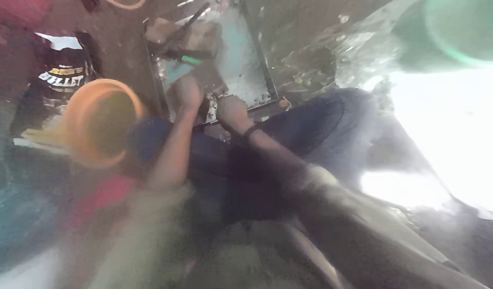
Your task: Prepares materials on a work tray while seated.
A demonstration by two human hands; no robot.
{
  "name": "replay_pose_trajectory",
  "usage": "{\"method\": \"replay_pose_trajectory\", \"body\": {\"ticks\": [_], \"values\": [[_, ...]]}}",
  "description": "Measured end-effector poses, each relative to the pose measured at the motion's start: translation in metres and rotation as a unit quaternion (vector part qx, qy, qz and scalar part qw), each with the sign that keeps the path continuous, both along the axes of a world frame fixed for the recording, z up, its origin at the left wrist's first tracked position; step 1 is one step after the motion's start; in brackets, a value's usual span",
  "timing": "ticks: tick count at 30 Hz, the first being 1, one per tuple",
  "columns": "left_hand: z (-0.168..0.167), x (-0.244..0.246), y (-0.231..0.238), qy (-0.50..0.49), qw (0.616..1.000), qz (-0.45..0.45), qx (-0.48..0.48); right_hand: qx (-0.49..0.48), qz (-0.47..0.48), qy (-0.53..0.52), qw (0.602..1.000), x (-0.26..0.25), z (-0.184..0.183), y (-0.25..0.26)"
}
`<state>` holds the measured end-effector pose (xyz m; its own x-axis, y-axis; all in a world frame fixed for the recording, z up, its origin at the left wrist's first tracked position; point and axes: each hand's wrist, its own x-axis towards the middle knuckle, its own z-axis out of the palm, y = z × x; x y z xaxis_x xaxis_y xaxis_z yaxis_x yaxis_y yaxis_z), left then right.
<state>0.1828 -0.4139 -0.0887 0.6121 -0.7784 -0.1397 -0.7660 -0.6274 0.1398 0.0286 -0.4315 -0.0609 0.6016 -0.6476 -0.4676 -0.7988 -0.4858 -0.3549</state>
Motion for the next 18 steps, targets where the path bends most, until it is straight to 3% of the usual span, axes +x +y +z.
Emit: {"method": "replay_pose_trajectory", "body": {"ticks": [4, 11, 18], "values": [[-0.002, 0.000, 0.002, -0.022, 1.000, 0.005, 0.013, 0.013, 0.006, -0.010, 1.000, 0.026, 0.008, -0.018], [0.002, -0.006, 0.002, -0.022, 1.000, 0.022, 0.005, -0.017, 0.020, -0.057, 0.998, 0.063, -0.024, -0.034], [0.000, 0.000, -0.002, -0.012, 1.000, -0.003, 0.009, -0.003, 0.019, 0.027, 0.999, 0.016, -0.010, -0.011]]}}
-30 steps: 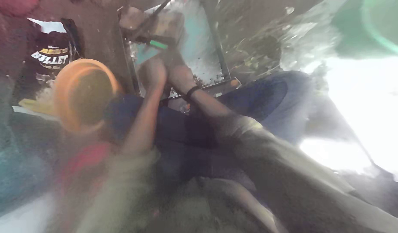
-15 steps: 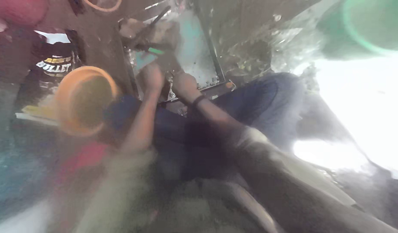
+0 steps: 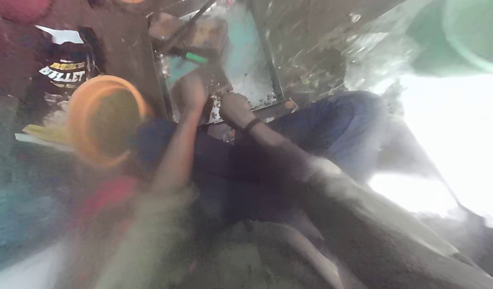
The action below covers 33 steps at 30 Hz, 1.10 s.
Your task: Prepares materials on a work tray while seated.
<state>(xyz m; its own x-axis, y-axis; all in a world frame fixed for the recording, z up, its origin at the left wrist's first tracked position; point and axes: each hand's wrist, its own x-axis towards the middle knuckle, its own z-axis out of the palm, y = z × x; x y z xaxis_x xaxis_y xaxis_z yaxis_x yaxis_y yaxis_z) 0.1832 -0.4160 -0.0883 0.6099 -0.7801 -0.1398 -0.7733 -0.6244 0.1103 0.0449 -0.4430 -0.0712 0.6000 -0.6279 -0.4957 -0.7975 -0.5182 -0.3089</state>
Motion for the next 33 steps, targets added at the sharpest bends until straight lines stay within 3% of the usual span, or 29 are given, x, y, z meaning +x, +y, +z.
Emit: {"method": "replay_pose_trajectory", "body": {"ticks": [4, 8, 13, 17, 27, 33], "values": [[0.004, -0.006, 0.002, -0.006, 1.000, 0.007, 0.017, 0.021, 0.004, 0.009, 1.000, -0.013, 0.002, 0.000], [0.009, -0.005, 0.001, 0.000, 0.999, 0.033, 0.022, 0.012, -0.002, -0.022, 1.000, 0.009, 0.012, -0.007], [0.009, -0.009, 0.005, 0.005, 1.000, 0.010, 0.014, 0.011, 0.034, -0.086, 0.996, 0.035, -0.005, -0.023], [0.005, -0.006, 0.006, -0.005, 1.000, 0.016, 0.008, 0.001, 0.014, -0.069, 0.998, 0.046, -0.007, -0.024], [0.000, -0.001, 0.004, 0.011, 1.000, 0.004, -0.013, 0.012, 0.014, 0.033, 0.999, -0.026, -0.004, 0.015], [0.005, 0.000, 0.005, 0.014, 0.999, 0.031, 0.005, 0.005, -0.015, -0.038, 0.999, 0.010, 0.016, -0.007]]}}
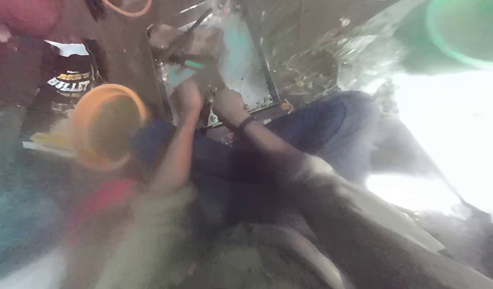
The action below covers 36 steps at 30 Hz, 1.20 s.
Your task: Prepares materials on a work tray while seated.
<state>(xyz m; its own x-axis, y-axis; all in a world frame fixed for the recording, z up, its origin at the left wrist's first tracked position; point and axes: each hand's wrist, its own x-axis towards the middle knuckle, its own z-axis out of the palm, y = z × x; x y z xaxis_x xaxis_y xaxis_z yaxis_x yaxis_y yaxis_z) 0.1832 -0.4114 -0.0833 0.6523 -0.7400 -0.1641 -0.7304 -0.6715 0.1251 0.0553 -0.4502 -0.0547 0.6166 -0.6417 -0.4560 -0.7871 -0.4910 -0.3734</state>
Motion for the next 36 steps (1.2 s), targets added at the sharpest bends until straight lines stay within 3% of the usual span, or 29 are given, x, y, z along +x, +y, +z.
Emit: {"method": "replay_pose_trajectory", "body": {"ticks": [11, 22, 28, 36], "values": [[-0.002, -0.003, 0.000, -0.018, 1.000, 0.001, 0.007, -0.012, 0.042, -0.028, 0.999, 0.034, -0.020, -0.011], [0.001, 0.000, 0.001, 0.006, 0.999, -0.028, -0.021, 0.012, 0.032, 0.051, 0.998, -0.033, -0.009, 0.015], [-0.001, 0.000, 0.002, -0.007, 1.000, -0.018, 0.002, -0.004, 0.018, -0.002, 1.000, 0.000, 0.001, -0.003], [-0.004, 0.000, 0.003, -0.019, 1.000, -0.014, 0.012, -0.010, 0.044, -0.030, 0.999, 0.035, -0.028, -0.017]]}}
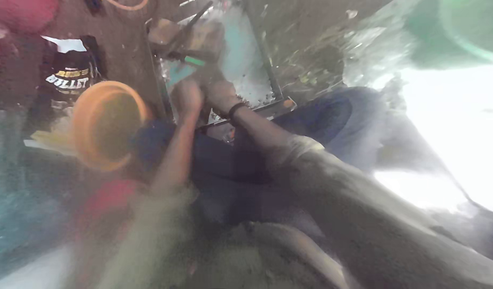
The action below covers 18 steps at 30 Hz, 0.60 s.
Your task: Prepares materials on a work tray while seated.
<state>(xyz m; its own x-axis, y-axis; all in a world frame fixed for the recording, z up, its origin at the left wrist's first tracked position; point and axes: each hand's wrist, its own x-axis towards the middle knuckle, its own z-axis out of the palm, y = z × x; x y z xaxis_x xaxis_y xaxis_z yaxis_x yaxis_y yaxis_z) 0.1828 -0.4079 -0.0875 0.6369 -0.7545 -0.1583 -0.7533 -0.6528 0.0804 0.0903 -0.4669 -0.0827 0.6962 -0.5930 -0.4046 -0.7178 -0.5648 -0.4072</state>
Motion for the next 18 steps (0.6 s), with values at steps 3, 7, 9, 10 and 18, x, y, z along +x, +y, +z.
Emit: {"method": "replay_pose_trajectory", "body": {"ticks": [3, 7, 9, 10, 18], "values": [[0.006, -0.001, 0.000, 0.014, 1.000, -0.008, -0.008, -0.009, 0.009, 0.024, 1.000, -0.013, 0.003, 0.010], [0.010, -0.003, -0.002, 0.038, 0.999, -0.010, -0.026, 0.017, -0.015, 0.078, 0.997, -0.046, 0.018, 0.026], [0.007, -0.001, -0.001, 0.044, 0.998, -0.015, -0.043, 0.021, -0.011, 0.080, 0.996, -0.055, 0.021, 0.027], [0.004, 0.001, 0.001, 0.041, 0.997, -0.019, -0.057, 0.019, -0.013, 0.077, 0.997, -0.056, 0.023, 0.028], [-0.002, 0.004, 0.001, 0.020, 0.999, 0.002, -0.032, 0.017, 0.004, 0.011, 1.000, -0.018, 0.020, 0.008]]}}
